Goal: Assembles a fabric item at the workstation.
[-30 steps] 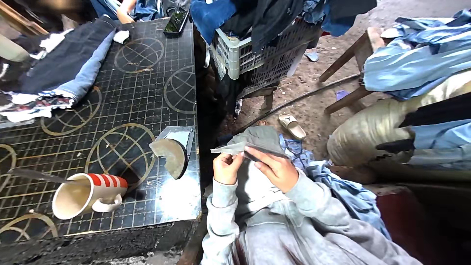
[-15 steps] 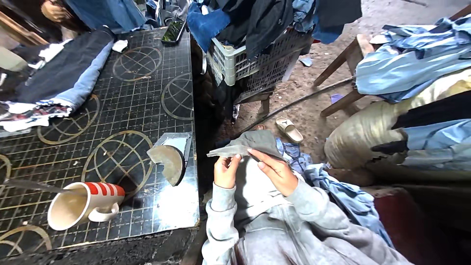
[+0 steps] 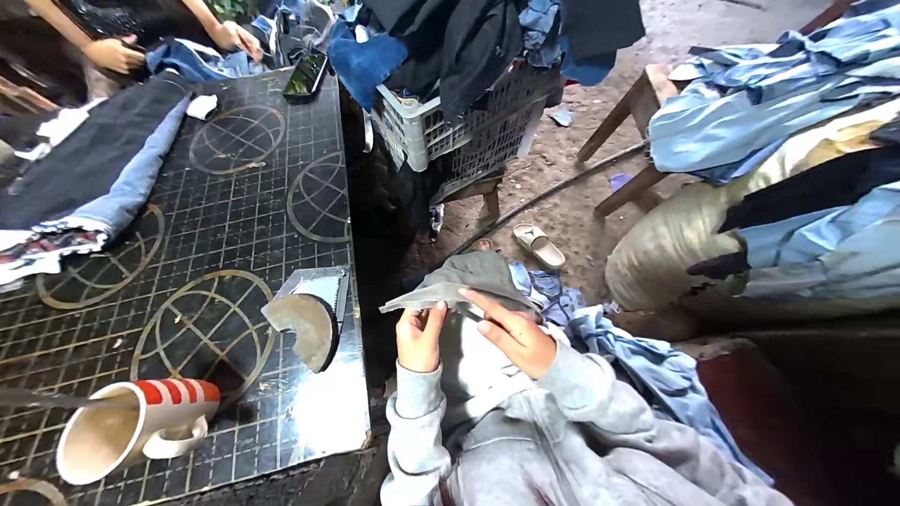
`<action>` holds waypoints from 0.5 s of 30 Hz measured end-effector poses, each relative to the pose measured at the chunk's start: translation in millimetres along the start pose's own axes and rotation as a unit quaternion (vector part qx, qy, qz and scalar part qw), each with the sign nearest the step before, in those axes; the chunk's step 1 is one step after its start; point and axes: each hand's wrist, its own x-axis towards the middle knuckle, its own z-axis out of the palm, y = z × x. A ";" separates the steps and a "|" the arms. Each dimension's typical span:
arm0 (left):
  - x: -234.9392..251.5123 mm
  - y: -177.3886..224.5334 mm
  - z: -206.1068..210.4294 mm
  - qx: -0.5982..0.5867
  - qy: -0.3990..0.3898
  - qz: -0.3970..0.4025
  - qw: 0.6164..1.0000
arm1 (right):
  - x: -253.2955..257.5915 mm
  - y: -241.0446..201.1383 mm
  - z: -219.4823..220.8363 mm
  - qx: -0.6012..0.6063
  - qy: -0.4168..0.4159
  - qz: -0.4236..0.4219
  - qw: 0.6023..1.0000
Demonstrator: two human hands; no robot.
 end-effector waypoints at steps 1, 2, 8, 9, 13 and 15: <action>-0.9 0.2 0.5 0.004 -0.002 0.007 1.000 | 0.6 0.2 0.5 -0.009 -0.004 -0.004 1.000; -1.2 -0.1 0.5 0.009 -0.007 0.016 1.000 | 1.6 0.5 1.1 -0.017 -0.004 -0.009 1.000; -1.7 -6.0 -1.2 0.030 -0.031 0.069 0.997 | 4.8 6.3 4.4 -0.054 0.020 -0.046 0.997; -1.8 -5.6 -0.7 0.028 -0.029 0.068 0.997 | 4.3 7.6 5.0 -0.067 0.033 -0.044 0.996; -1.7 -0.9 0.4 0.029 -0.006 0.043 0.999 | 2.8 10.5 3.1 -0.136 0.082 -0.018 0.987; -0.5 0.1 -1.1 0.029 0.002 0.040 0.999 | 2.5 17.3 -1.5 -0.157 0.098 -0.004 0.983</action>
